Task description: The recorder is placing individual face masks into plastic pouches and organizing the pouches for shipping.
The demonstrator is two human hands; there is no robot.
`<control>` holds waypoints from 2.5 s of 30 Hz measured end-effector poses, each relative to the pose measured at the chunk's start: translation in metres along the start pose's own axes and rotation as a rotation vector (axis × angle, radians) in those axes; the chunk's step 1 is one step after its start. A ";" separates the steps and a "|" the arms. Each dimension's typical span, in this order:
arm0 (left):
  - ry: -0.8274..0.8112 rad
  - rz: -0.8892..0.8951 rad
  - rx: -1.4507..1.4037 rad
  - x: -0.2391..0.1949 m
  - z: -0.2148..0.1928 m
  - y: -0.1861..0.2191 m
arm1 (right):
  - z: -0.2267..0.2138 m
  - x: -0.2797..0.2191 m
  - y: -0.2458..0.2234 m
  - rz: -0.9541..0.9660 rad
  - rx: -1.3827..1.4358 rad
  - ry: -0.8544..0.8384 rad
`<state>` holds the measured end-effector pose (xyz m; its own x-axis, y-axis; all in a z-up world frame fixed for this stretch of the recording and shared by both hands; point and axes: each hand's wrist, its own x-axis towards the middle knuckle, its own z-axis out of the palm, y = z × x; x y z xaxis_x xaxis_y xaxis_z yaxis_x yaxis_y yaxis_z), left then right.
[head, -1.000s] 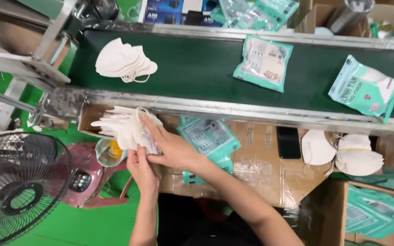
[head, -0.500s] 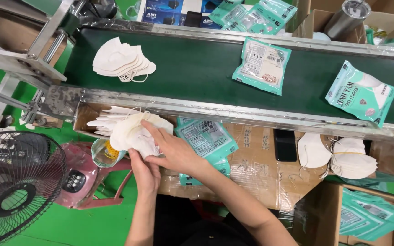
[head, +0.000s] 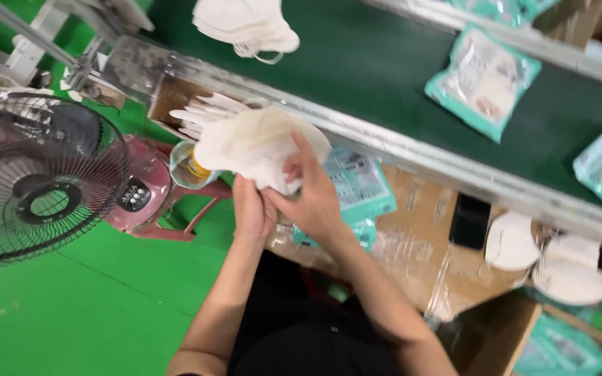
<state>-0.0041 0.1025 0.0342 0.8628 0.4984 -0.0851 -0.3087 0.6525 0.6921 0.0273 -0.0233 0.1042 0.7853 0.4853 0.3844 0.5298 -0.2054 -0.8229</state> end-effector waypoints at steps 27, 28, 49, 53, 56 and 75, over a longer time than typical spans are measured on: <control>-0.120 -0.141 -0.049 -0.022 0.017 -0.011 | -0.004 -0.008 -0.016 -0.051 -0.052 0.317; -0.113 -0.138 -0.039 -0.022 0.017 -0.011 | -0.003 -0.009 -0.012 -0.020 -0.040 0.329; -0.176 -0.125 -0.102 -0.035 0.014 -0.032 | 0.000 -0.039 -0.001 -0.071 -0.091 0.470; -0.168 -0.141 -0.119 -0.034 0.003 -0.025 | -0.002 -0.049 0.032 -0.031 0.182 0.498; -0.168 -0.142 -0.121 -0.036 0.002 -0.023 | -0.006 -0.044 0.030 0.156 0.414 0.544; 0.063 -0.166 -0.019 -0.069 -0.061 -0.017 | 0.034 -0.067 0.006 -0.244 -0.120 0.301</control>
<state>-0.0822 0.0917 -0.0153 0.8757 0.4176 -0.2423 -0.1722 0.7390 0.6513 -0.0330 -0.0278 0.0593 0.6814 0.2655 0.6821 0.7316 -0.2210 -0.6449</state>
